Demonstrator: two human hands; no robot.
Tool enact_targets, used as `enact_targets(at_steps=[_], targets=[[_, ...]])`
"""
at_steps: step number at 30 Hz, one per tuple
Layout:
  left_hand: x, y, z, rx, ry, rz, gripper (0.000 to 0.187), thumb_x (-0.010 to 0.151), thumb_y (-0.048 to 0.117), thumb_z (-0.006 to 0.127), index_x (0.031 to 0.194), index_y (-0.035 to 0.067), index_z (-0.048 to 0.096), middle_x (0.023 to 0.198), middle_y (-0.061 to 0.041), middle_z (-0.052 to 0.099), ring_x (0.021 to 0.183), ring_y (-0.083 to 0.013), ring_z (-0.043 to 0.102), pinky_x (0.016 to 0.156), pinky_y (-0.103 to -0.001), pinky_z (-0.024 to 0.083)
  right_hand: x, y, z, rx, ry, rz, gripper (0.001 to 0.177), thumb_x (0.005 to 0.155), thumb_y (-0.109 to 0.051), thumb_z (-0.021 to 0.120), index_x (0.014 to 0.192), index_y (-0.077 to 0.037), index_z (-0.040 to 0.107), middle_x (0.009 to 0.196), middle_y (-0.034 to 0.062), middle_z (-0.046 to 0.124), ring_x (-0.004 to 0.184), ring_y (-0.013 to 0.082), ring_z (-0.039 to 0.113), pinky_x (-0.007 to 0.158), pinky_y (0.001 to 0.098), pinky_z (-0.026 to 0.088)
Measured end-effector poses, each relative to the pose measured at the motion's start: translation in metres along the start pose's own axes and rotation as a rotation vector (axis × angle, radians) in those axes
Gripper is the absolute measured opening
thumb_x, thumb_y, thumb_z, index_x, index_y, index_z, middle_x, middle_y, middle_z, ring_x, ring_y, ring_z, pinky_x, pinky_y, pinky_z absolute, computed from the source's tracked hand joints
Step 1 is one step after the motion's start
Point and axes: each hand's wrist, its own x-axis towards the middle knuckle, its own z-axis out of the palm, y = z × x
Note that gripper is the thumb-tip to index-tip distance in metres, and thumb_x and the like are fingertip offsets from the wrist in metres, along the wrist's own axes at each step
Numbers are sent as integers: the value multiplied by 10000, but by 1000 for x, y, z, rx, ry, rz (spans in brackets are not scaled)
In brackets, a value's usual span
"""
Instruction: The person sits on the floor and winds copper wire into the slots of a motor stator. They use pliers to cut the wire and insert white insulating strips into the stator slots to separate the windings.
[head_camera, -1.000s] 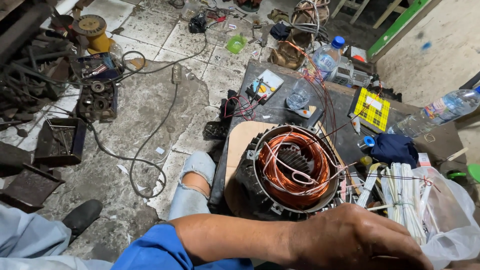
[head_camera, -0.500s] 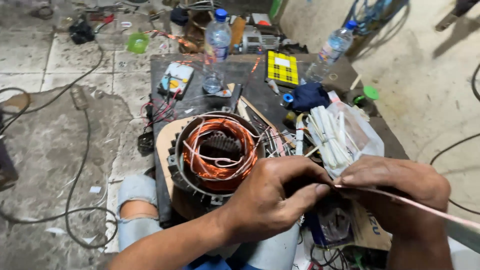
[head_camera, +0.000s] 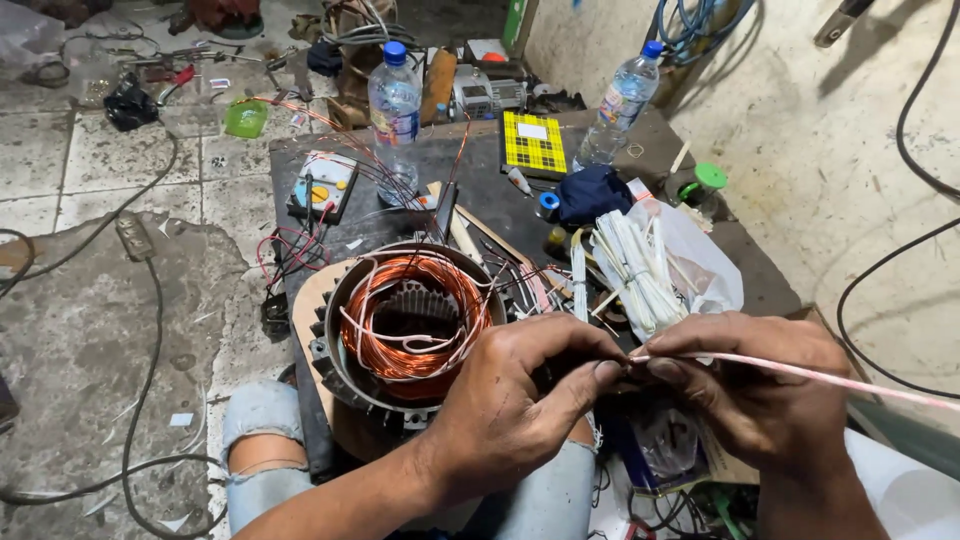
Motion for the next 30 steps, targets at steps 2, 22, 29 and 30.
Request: enact_targets(at_steps=[2, 22, 29, 30], targets=[[1, 0, 0, 14, 1, 9, 110, 956, 143, 635, 1004, 82, 712, 931, -49, 755, 848, -176, 731, 790, -301, 571, 1, 0, -1, 26, 8, 11, 110, 836, -195, 734, 849, -91, 769, 790, 35, 799, 662, 115, 794, 627, 202, 605], [2, -7, 0, 143, 27, 186, 51, 977, 46, 637, 1018, 30, 663, 925, -106, 722, 849, -255, 702, 766, -348, 553, 2, 8, 2, -43, -52, -126, 116, 894, -199, 685, 916, -108, 754, 846, 17, 798, 727, 137, 801, 680, 234, 601], [3, -7, -3, 114, 8, 153, 108, 982, 54, 599, 1061, 40, 671, 956, -114, 707, 869, -252, 693, 800, -338, 545, 6, 10, 3, 7, -63, -127, 96, 912, -150, 678, 946, -112, 759, 881, 5, 800, 777, 118, 801, 716, 223, 595], [2, -8, -4, 107, -5, 147, 146, 976, 27, 571, 1086, 41, 667, 966, -123, 695, 876, -262, 685, 812, -344, 537, 7, 10, 2, 4, -69, -112, 91, 913, -137, 679, 944, -112, 761, 888, 5, 799, 785, 117, 801, 733, 224, 600]])
